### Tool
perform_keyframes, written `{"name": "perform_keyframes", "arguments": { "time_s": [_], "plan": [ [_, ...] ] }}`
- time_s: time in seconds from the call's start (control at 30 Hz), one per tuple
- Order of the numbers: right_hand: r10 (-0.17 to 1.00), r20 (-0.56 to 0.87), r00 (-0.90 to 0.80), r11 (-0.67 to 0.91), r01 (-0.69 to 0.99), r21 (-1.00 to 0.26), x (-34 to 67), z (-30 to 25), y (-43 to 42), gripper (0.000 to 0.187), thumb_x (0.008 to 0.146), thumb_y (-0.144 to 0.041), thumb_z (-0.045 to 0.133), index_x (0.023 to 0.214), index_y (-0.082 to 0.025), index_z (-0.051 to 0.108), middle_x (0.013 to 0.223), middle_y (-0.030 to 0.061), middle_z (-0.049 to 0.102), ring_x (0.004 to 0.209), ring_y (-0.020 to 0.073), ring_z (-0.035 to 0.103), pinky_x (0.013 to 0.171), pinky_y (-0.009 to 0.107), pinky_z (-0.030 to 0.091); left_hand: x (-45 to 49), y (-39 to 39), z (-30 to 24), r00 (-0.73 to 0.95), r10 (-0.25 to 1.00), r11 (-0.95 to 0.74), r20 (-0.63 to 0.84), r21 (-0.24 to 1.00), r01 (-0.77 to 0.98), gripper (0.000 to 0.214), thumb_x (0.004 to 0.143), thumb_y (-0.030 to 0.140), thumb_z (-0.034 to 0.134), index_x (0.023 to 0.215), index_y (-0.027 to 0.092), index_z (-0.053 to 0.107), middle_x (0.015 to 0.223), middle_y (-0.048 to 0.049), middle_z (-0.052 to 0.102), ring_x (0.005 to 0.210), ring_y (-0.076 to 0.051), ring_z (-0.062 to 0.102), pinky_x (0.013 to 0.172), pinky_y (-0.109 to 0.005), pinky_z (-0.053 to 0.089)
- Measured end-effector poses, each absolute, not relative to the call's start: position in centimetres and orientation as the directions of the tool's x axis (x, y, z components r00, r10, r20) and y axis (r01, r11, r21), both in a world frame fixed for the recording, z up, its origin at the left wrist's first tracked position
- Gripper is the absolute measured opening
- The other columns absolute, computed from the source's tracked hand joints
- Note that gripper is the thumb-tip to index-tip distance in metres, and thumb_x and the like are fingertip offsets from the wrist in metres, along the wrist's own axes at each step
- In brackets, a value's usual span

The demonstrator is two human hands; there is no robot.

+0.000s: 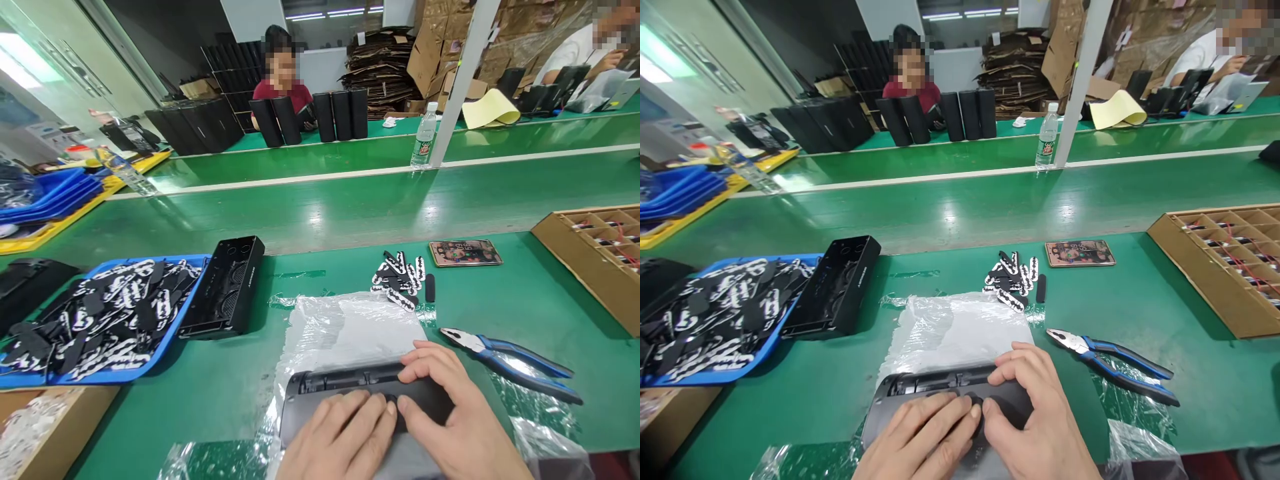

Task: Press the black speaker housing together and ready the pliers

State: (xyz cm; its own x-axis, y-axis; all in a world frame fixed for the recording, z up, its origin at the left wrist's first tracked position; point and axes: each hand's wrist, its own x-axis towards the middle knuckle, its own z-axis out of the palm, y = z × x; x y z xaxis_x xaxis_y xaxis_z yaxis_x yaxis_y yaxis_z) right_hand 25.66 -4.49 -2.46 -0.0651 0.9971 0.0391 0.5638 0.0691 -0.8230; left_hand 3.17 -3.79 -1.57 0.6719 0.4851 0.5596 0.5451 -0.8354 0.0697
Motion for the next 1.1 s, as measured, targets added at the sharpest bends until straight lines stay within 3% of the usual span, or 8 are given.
{"name": "perform_keyframes", "arguments": {
  "time_s": [0.13,0.23,0.3,0.53,0.73,0.9,1.1],
  "plan": [
    [0.967,0.214,-0.135,0.248,0.677,-0.693,26.0,-2.4,-5.1,0.020,0.092,-0.024,0.064,0.110,-0.031,0.058,0.133,0.0017,0.059,0.141,0.0234,0.042,0.106,0.043,0.050,3.2,-3.9,-1.3,0.634,0.519,-0.821,0.573,0.128,0.557,0.031,0.113,0.011,0.041,0.122,0.012,0.071,0.122,-0.0061,0.070,0.109,-0.023,0.064,0.090,-0.034,0.053],
    [0.912,0.388,-0.134,0.353,0.738,-0.576,25.5,-1.7,-5.7,0.015,0.095,-0.021,0.060,0.108,-0.029,0.060,0.143,0.0045,0.051,0.147,0.0290,0.036,0.107,0.051,0.044,2.7,-4.2,-0.9,0.599,0.539,-0.820,0.592,0.209,0.532,0.020,0.109,0.010,0.053,0.116,0.006,0.071,0.120,-0.0104,0.070,0.116,-0.025,0.064,0.098,-0.035,0.057],
    [0.900,0.423,-0.104,0.353,0.744,-0.568,24.9,-1.3,-6.1,0.013,0.095,-0.019,0.056,0.102,-0.028,0.061,0.145,0.0047,0.048,0.148,0.0326,0.034,0.107,0.056,0.039,2.1,-4.5,-0.8,0.536,0.553,-0.804,0.637,0.241,0.544,0.016,0.107,0.010,0.057,0.111,0.005,0.072,0.119,-0.0121,0.070,0.120,-0.027,0.062,0.100,-0.036,0.058],
    [0.915,0.369,-0.166,0.355,0.766,-0.536,24.5,-2.0,-6.1,0.006,0.095,-0.023,0.062,0.092,-0.027,0.060,0.139,0.0050,0.057,0.141,0.0313,0.040,0.102,0.055,0.043,0.6,-5.4,-1.7,0.523,0.558,-0.777,0.644,0.182,0.603,0.019,0.109,0.008,0.055,0.111,0.010,0.073,0.120,-0.0064,0.072,0.118,-0.025,0.064,0.106,-0.036,0.049],
    [0.944,0.306,-0.124,0.284,0.780,-0.558,24.3,-1.8,-5.5,0.012,0.094,-0.024,0.059,0.084,-0.027,0.056,0.126,0.0019,0.065,0.132,0.0291,0.046,0.099,0.051,0.043,0.0,-5.2,-1.9,0.567,0.541,-0.806,0.621,0.188,0.562,0.022,0.109,0.005,0.051,0.118,0.009,0.071,0.124,-0.0090,0.070,0.124,-0.027,0.062,0.108,-0.039,0.049],
    [0.943,0.329,-0.042,0.244,0.761,-0.601,23.0,-1.2,-5.4,0.015,0.091,-0.021,0.054,0.077,-0.025,0.052,0.118,0.0033,0.066,0.124,0.0277,0.050,0.100,0.049,0.039,-0.4,-5.1,-1.7,0.549,0.568,-0.805,0.614,0.274,0.527,0.022,0.110,0.006,0.052,0.122,0.008,0.069,0.128,-0.0098,0.068,0.129,-0.026,0.059,0.113,-0.039,0.048],
    [0.949,0.308,-0.073,0.247,0.777,-0.579,23.6,-1.7,-5.5,0.014,0.090,-0.023,0.057,0.076,-0.025,0.056,0.118,0.0027,0.068,0.121,0.0284,0.053,0.097,0.048,0.042,-0.2,-4.7,-0.9,0.542,0.577,-0.799,0.611,0.285,0.530,0.019,0.109,0.009,0.052,0.112,0.005,0.070,0.113,-0.0134,0.072,0.117,-0.025,0.066,0.098,-0.033,0.060]
  ]
}}
